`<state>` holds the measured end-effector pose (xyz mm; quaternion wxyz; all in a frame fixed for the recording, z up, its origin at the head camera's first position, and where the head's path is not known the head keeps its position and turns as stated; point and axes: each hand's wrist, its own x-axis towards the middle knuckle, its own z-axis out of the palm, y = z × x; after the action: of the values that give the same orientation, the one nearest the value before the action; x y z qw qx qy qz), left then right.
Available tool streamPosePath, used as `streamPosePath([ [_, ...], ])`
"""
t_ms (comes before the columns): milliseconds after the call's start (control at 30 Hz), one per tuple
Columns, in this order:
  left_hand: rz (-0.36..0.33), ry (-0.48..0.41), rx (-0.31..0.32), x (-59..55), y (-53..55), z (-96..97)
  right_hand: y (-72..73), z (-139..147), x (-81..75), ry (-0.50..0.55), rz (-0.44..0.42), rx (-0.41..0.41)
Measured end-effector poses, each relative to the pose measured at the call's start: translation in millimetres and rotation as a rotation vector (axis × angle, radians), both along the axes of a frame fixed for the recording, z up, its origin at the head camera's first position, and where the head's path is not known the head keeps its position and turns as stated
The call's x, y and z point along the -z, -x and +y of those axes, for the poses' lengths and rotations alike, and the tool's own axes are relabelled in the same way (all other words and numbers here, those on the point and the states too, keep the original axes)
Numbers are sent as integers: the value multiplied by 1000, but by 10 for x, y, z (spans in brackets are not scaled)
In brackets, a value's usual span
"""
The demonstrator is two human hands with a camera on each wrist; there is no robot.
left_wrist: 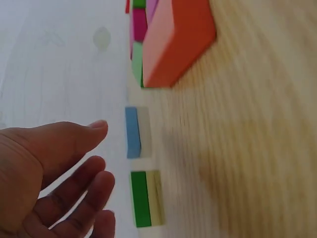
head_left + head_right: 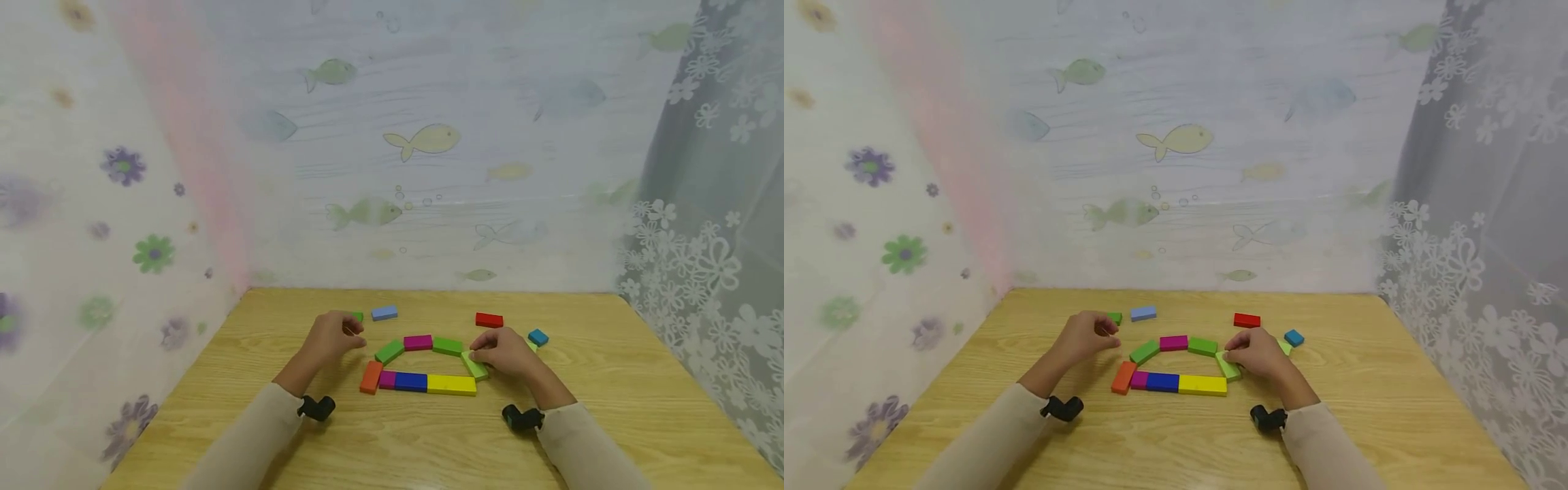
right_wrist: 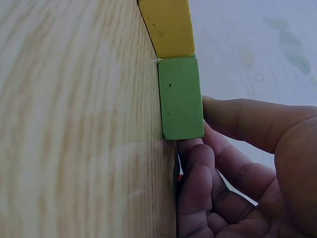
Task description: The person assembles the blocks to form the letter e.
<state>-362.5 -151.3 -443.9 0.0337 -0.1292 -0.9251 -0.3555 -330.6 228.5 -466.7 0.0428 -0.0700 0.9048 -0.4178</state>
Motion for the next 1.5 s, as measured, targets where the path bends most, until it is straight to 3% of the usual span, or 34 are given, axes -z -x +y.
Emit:
streamPosePath([
  [200,58,78,-25,-9,256,-48,10,13,-13,-14,1,4],
  [333,61,133,-21,23,398,-81,20,14,-9,-10,6,0],
  [467,37,147,-16,77,476,-123,20,5,16,-6,1,-2],
  [733,35,191,-24,154,542,-174,26,-7,69,-3,5,-8],
  [1000,110,295,-28,147,633,-153,31,-3,36,-4,10,-4],
  [1500,113,343,-57,88,601,-137,25,-9,30,1,11,-5],
])
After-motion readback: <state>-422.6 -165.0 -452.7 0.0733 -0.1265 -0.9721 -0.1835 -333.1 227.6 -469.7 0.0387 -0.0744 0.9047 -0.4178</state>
